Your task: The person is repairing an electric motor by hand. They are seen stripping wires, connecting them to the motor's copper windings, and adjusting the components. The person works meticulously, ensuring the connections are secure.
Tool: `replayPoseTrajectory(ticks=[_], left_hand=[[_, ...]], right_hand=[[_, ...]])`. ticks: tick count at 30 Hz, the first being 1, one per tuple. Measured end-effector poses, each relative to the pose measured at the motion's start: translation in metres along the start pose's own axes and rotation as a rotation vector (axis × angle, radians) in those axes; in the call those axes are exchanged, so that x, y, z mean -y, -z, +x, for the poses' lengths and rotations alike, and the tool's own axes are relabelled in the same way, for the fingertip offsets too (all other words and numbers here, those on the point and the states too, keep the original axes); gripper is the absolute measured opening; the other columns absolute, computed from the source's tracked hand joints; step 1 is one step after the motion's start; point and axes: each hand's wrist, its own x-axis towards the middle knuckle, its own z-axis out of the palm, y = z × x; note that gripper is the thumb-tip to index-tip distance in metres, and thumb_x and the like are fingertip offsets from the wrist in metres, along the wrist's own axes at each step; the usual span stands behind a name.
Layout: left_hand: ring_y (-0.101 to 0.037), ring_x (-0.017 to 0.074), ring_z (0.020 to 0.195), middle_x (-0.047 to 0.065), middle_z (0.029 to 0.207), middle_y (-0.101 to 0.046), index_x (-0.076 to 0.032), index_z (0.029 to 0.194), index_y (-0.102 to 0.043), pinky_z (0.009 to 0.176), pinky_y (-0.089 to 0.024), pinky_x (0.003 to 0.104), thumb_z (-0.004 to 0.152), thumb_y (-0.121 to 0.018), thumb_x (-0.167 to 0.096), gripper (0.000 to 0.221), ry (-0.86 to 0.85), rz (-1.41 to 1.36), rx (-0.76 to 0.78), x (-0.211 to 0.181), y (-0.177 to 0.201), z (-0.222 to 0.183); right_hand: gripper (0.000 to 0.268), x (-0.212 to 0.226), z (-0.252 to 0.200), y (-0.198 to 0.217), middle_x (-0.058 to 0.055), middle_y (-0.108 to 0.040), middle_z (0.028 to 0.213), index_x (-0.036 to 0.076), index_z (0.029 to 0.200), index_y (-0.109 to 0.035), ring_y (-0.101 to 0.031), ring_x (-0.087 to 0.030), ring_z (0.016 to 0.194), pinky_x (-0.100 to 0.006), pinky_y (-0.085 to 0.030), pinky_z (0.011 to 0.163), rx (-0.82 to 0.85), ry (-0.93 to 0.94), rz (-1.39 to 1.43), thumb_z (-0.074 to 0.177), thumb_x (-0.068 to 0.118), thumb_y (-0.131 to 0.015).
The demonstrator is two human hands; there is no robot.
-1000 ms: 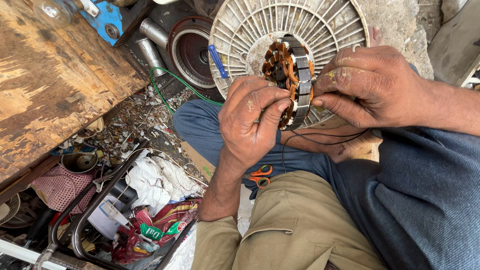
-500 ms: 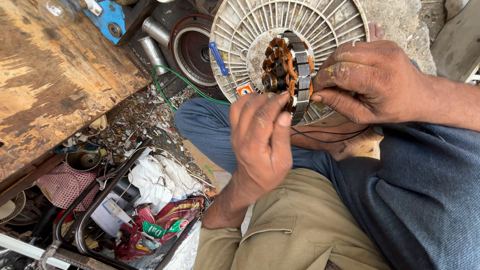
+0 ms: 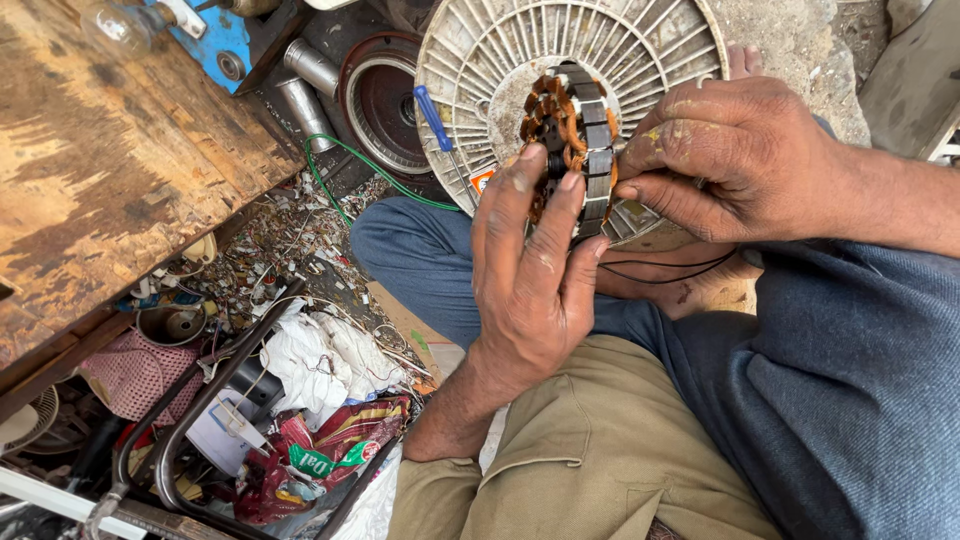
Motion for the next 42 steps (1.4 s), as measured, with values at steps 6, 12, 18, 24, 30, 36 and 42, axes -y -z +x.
replayPoseTrajectory(ticks=[6, 12, 18, 24, 30, 36, 42], left_hand=[[-0.028, 0.0382, 0.156, 0.015, 0.171, -0.019, -0.014, 0.163, -0.026, 0.130, -0.029, 0.049, 0.101, -0.084, -0.033, 0.087, -0.063, -0.055, 0.045, 0.001, 0.010, 0.013], [-0.019, 0.0516, 0.153, 0.024, 0.164, -0.016, -0.008, 0.158, -0.017, 0.129, -0.017, 0.065, 0.060, -0.097, -0.061, 0.137, -0.168, -0.050, 0.239, 0.031, 0.016, 0.053], [-0.035, 0.0380, 0.153, 0.019, 0.163, -0.028, -0.020, 0.165, -0.026, 0.129, -0.037, 0.048, 0.062, -0.105, -0.042, 0.131, -0.187, -0.186, 0.359, 0.052, 0.013, 0.076], [-0.039, 0.0336, 0.152, 0.020, 0.159, -0.033, -0.016, 0.161, -0.027, 0.127, -0.043, 0.043, 0.063, -0.105, -0.037, 0.127, -0.173, -0.352, 0.254, 0.063, 0.009, 0.071], [-0.038, 0.0269, 0.148, 0.014, 0.161, -0.032, -0.020, 0.163, -0.021, 0.126, -0.037, 0.041, 0.060, -0.104, -0.034, 0.133, -0.111, -0.692, -0.084, 0.057, -0.020, 0.050], [-0.038, 0.0280, 0.147, 0.016, 0.168, -0.023, -0.023, 0.164, -0.011, 0.125, -0.041, 0.042, 0.056, -0.104, -0.046, 0.145, -0.128, -0.821, -0.312, 0.062, -0.059, 0.033], [-0.027, 0.0262, 0.157, 0.014, 0.169, -0.017, -0.020, 0.169, 0.000, 0.132, -0.027, 0.042, 0.056, -0.100, -0.054, 0.155, -0.093, -0.689, -0.331, 0.081, -0.047, 0.013]], right_hand=[[0.022, 0.001, -0.004, 0.003, -0.008, -0.065, 0.077, 0.003, 0.098, -0.071, -0.066, -0.023, 0.066, -0.038, -0.052, 0.057, 0.036, -0.085, 0.064, 0.087, 0.019, -0.080], [0.015, 0.004, -0.010, 0.010, -0.013, -0.070, 0.094, 0.000, 0.107, -0.073, -0.071, -0.024, 0.082, -0.034, -0.057, 0.070, -0.105, -0.252, 0.050, 0.098, 0.011, -0.069], [0.019, 0.009, -0.007, 0.022, -0.017, -0.072, 0.096, 0.000, 0.105, -0.073, -0.070, -0.029, 0.084, -0.039, -0.055, 0.072, -0.131, -0.341, -0.034, 0.090, 0.012, -0.077], [0.044, 0.010, -0.006, 0.029, -0.023, -0.068, 0.100, -0.001, 0.110, -0.069, -0.068, -0.039, 0.094, -0.044, -0.054, 0.080, -0.166, -0.190, -0.209, 0.080, 0.027, -0.083], [0.027, 0.018, 0.000, 0.031, -0.011, -0.070, 0.078, 0.000, 0.105, -0.075, -0.067, -0.021, 0.061, -0.033, -0.053, 0.059, -0.025, -0.556, -0.074, 0.093, 0.024, -0.078], [0.018, 0.043, 0.035, 0.032, -0.008, -0.067, 0.072, -0.002, 0.101, -0.072, -0.065, -0.017, 0.060, -0.030, -0.050, 0.055, -0.094, -0.523, -0.049, 0.098, 0.016, -0.069], [0.011, 0.091, 0.075, 0.013, -0.010, -0.065, 0.083, -0.003, 0.106, -0.071, -0.064, -0.018, 0.071, -0.031, -0.050, 0.064, 0.021, -0.277, -0.419, 0.110, 0.007, -0.072]])
